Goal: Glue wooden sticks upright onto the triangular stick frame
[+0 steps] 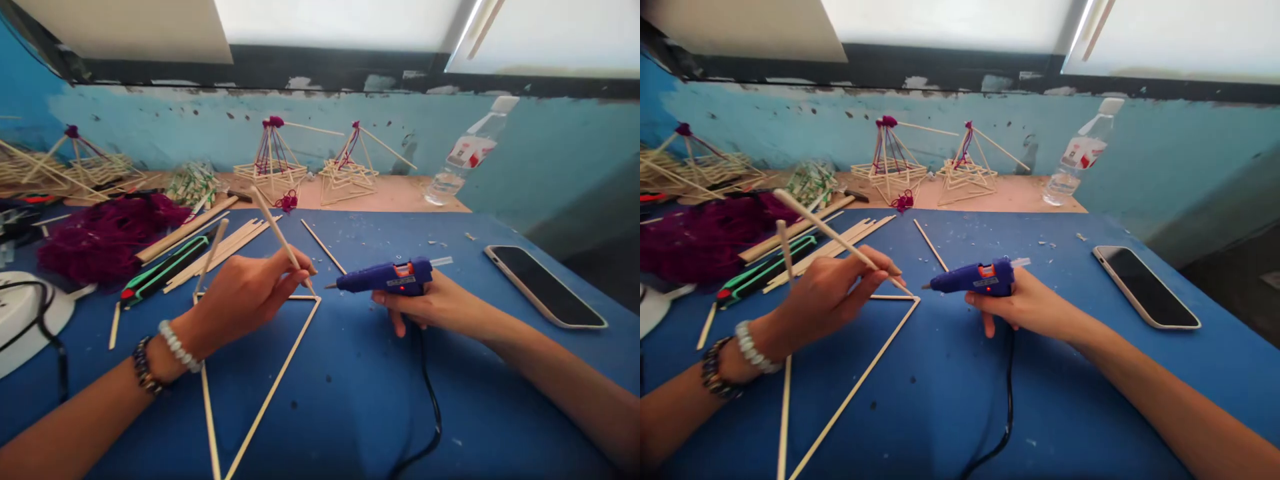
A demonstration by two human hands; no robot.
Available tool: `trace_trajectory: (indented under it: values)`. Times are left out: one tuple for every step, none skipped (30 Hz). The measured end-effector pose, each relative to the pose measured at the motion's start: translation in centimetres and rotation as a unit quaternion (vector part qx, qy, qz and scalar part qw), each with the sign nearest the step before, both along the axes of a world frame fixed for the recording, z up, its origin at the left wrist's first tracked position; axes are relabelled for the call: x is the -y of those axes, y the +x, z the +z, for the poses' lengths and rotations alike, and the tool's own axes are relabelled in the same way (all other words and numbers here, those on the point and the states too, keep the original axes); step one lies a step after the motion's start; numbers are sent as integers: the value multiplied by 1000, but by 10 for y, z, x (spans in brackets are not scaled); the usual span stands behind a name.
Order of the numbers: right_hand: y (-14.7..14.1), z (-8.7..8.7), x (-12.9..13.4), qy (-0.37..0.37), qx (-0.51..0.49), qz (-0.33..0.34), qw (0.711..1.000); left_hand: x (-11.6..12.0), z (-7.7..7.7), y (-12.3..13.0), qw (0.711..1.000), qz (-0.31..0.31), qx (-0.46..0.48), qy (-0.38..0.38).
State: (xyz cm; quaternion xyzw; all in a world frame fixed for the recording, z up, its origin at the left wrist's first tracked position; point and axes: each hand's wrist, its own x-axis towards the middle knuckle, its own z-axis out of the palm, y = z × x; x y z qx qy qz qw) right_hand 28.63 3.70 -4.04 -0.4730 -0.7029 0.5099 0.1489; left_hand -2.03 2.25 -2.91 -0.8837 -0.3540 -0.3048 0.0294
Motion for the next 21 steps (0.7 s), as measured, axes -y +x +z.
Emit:
trace_trajectory:
  values:
    - [0,-1,0,-2,0,8,1000,0,0,0,1000,-5,-6,2]
    - [-1,-2,0,0,1,10,1000,1,-1,0,1000,-9,-12,2]
    - [-1,-2,0,6,4,8,1000,1,-2,1,1000,-13,-16,0]
    - [-1,-3,0,18,8,4,1000,1,-3,1,1000,-15,-17,-4]
    - [-1,-4,1,33,16,0,999,1,-4,1,1000,-15,-16,-10]
    - [0,-5,1,48,25,-1,999,1,-5,2,1000,-15,-15,-16]
    - [1,-7,2,63,34,-1,997,1,-6,2,1000,-17,-14,-20]
    - [2,-8,3,77,39,1,996,1,-6,3,999,-20,-12,-24]
    - [4,-10,3,87,42,4,995,1,-6,3,999,-22,-9,-26]
    - [6,-12,4,95,42,4,995,2,-6,3,999,-23,-6,-28]
    - [8,-14,4,100,41,1,994,2,-6,4,999,-24,-5,-28]
    - [9,-17,5,106,41,-7,993,3,-6,4,999,-24,-3,-25]
    - [11,-19,5,116,42,-21,992,4,-5,4,1000,-23,-1,-22]
    - [12,-21,6,128,45,-34,990,4,-5,4,1000,-20,1,-20]
    - [13,-22,6,140,49,-45,988,5,-5,4,1000,-18,2,-19]
    - [13,-22,7,149,52,-51,986,5,-4,4,1000,-16,2,-20]
    - [12,-22,7,151,55,-47,986,6,-4,4,1000,-14,-1,-23]
    - [10,-21,8,145,55,-31,987,6,-4,4,1000,-13,-6,-26]
    - [9,-19,8,134,55,-10,989,6,-4,4,999,-14,-10,-27]
    - [7,-17,8,123,54,10,991,6,-5,4,999,-15,-13,-28]
    - [6,-16,8,115,51,27,992,5,-5,3,999,-16,-16,-28]
